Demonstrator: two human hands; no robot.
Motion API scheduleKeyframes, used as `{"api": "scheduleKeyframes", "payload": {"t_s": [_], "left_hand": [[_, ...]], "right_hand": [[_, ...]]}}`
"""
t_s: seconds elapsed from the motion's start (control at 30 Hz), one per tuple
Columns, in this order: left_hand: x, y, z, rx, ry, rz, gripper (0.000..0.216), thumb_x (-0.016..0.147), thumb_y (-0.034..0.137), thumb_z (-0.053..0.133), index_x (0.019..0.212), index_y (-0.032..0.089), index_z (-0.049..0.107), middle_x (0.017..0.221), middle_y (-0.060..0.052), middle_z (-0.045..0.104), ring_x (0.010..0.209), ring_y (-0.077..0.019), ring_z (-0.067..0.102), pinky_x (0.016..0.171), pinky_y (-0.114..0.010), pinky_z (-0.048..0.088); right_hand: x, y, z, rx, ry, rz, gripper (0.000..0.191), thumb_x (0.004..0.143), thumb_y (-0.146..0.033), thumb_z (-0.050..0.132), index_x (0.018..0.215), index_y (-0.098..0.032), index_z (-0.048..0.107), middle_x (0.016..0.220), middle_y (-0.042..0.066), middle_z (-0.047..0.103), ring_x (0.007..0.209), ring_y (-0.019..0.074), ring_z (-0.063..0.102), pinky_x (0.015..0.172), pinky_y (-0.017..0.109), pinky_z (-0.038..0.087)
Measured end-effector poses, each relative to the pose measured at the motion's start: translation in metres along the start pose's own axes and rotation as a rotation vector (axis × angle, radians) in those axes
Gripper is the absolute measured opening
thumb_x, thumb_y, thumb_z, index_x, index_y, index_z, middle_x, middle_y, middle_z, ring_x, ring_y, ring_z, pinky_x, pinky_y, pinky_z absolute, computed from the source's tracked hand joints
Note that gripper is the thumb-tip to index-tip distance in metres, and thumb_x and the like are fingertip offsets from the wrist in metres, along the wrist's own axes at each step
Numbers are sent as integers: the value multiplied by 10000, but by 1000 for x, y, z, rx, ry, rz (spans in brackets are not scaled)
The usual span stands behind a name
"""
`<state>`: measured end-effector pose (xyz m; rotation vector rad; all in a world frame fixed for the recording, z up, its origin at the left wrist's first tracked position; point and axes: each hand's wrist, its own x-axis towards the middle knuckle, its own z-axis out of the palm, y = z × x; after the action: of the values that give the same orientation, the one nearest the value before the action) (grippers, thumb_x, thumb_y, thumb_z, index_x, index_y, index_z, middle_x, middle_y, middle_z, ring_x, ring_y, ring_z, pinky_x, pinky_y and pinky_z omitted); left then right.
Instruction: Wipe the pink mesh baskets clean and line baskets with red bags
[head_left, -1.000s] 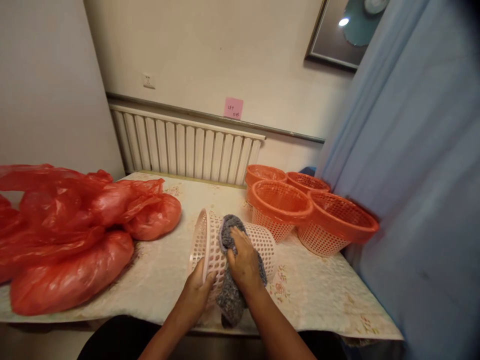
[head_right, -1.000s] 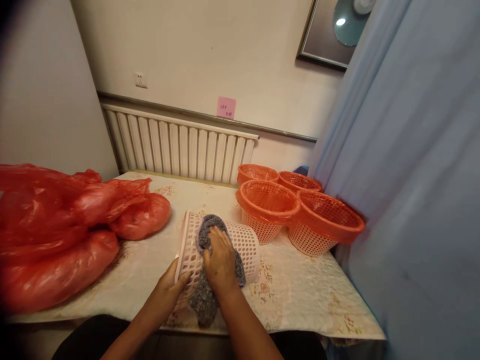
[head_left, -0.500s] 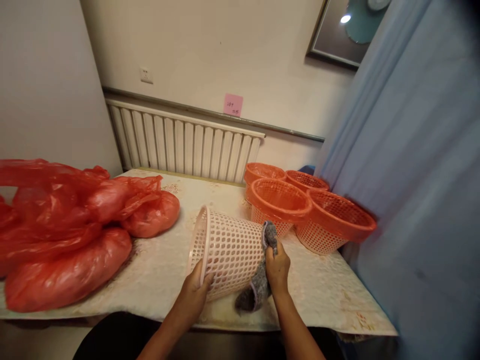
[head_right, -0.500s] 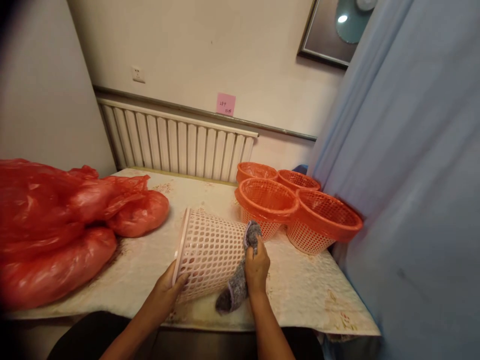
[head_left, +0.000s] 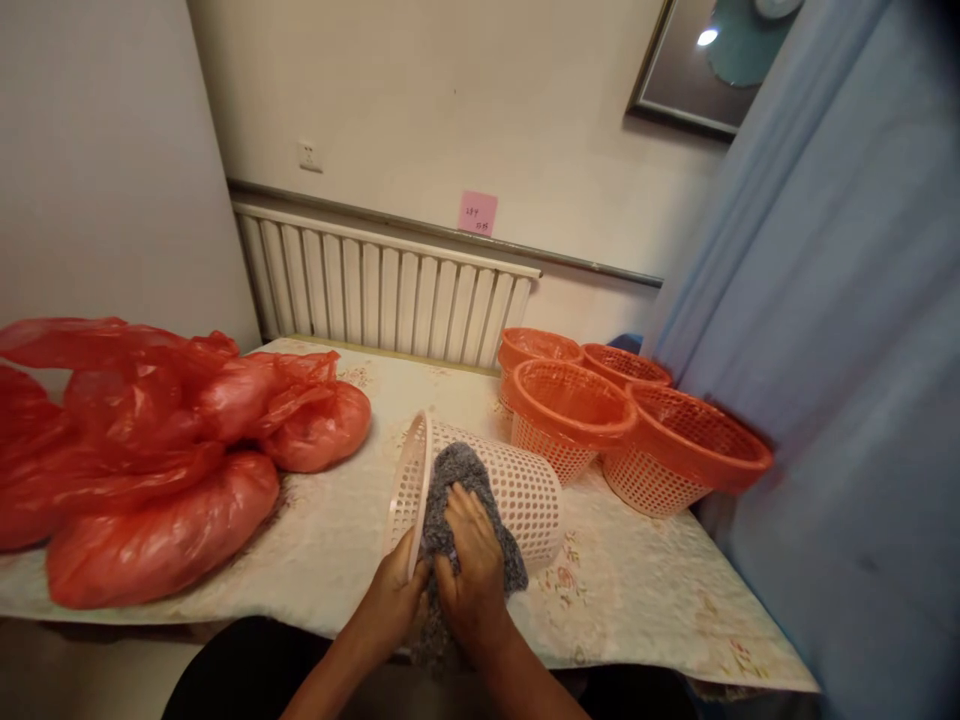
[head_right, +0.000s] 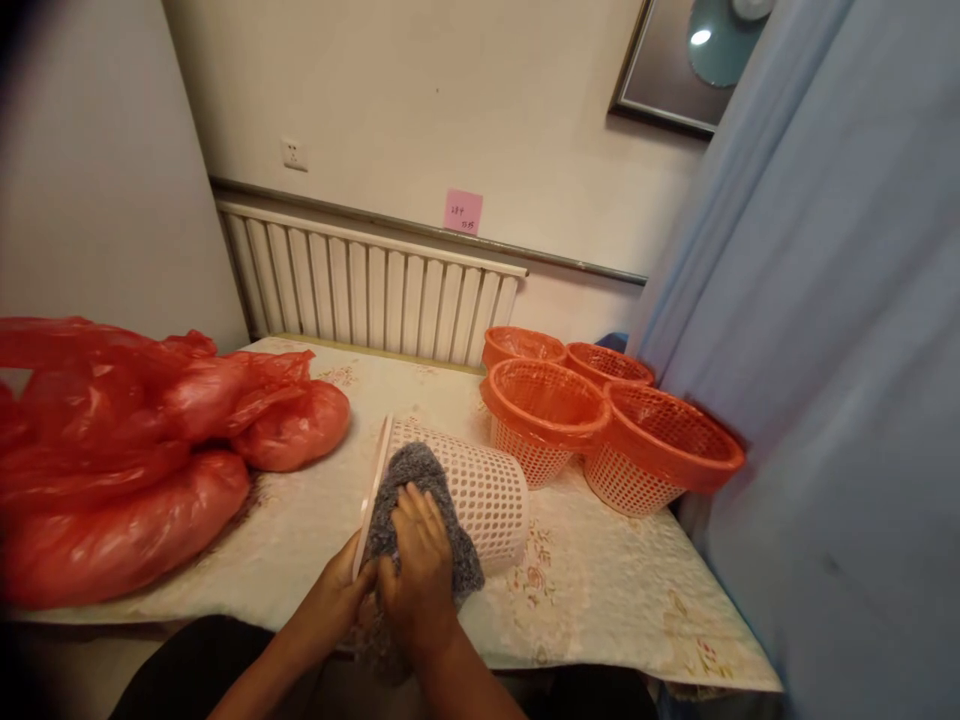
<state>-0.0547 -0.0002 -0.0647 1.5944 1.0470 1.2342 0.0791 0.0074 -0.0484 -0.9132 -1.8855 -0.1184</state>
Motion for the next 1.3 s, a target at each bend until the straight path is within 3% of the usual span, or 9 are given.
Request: {"api": "scheduleKeyframes", "payload": {"t_s": [0.13,0.33,0.5,0.63,0.8,0.87,1.03,1.2,1.3], "left_hand": [[-4,-11,-3,18,-10,8,492,926,360,415,1373,155,414,1379,-113,528,1292,-275,454,1106,-441,329],[-8,-27,-5,-8,-55,51,483,917,361,447,1367,185,447,1374,-91,539,1299,-267,448,1120,-419,312],[-18,-36,-4,-34,-88,79,463,880,303,517,1331,202,500,1378,-74,537,1289,-272,460,1114,-411,322],[-16,-28,-3,-89,-125,-8,508,850,234,526,1354,206,470,1373,-67,542,1312,-268,433,1108,-419,333],[3,-4,3,-32,52,-67,537,800,171,482,1336,159,473,1383,-70,528,1352,-250,375,1156,-421,230],[9,5,7,-20,73,-68,514,802,188,477,1315,149,484,1348,-77,560,1326,-257,411,1142,-430,259],[10,12,6,-14,52,-97,478,840,315,491,1277,122,484,1284,-111,602,1217,-274,522,1086,-436,344],[7,8,5,19,39,-132,482,850,325,488,1285,117,470,1252,-117,619,1180,-264,551,1045,-411,390],[6,6,7,42,59,-126,466,845,325,492,1264,121,499,1239,-113,629,1181,-262,548,1044,-405,389]], "right_hand": [[25,-7,5,9,-18,16,512,726,-47,413,1221,-96,531,1324,150,535,1308,223,419,1095,493,354],[61,5,7,8,-49,153,442,791,-93,435,1211,-89,571,1294,148,566,1241,216,493,1074,426,389],[69,9,8,-10,-89,205,452,796,-121,450,1233,-84,562,1286,144,575,1221,229,512,1071,419,389],[58,4,8,-48,-49,161,451,773,-95,443,1204,-81,575,1296,145,566,1249,224,484,1093,431,361],[44,2,3,-50,-36,109,470,738,-70,437,1189,-70,570,1309,149,553,1282,213,449,1108,427,343],[40,6,1,-47,-43,110,482,735,-66,433,1199,-78,566,1311,138,554,1293,211,437,1109,428,339],[36,40,-9,-41,-47,220,523,750,-84,431,1257,-133,549,1326,92,550,1284,204,447,1112,415,330],[27,101,-34,-125,18,510,488,775,-167,438,1245,-131,567,1289,126,574,1208,228,514,1052,391,376],[16,131,-52,-180,72,698,408,798,-238,411,1128,-139,629,1101,131,671,1041,244,607,919,373,457]]}}
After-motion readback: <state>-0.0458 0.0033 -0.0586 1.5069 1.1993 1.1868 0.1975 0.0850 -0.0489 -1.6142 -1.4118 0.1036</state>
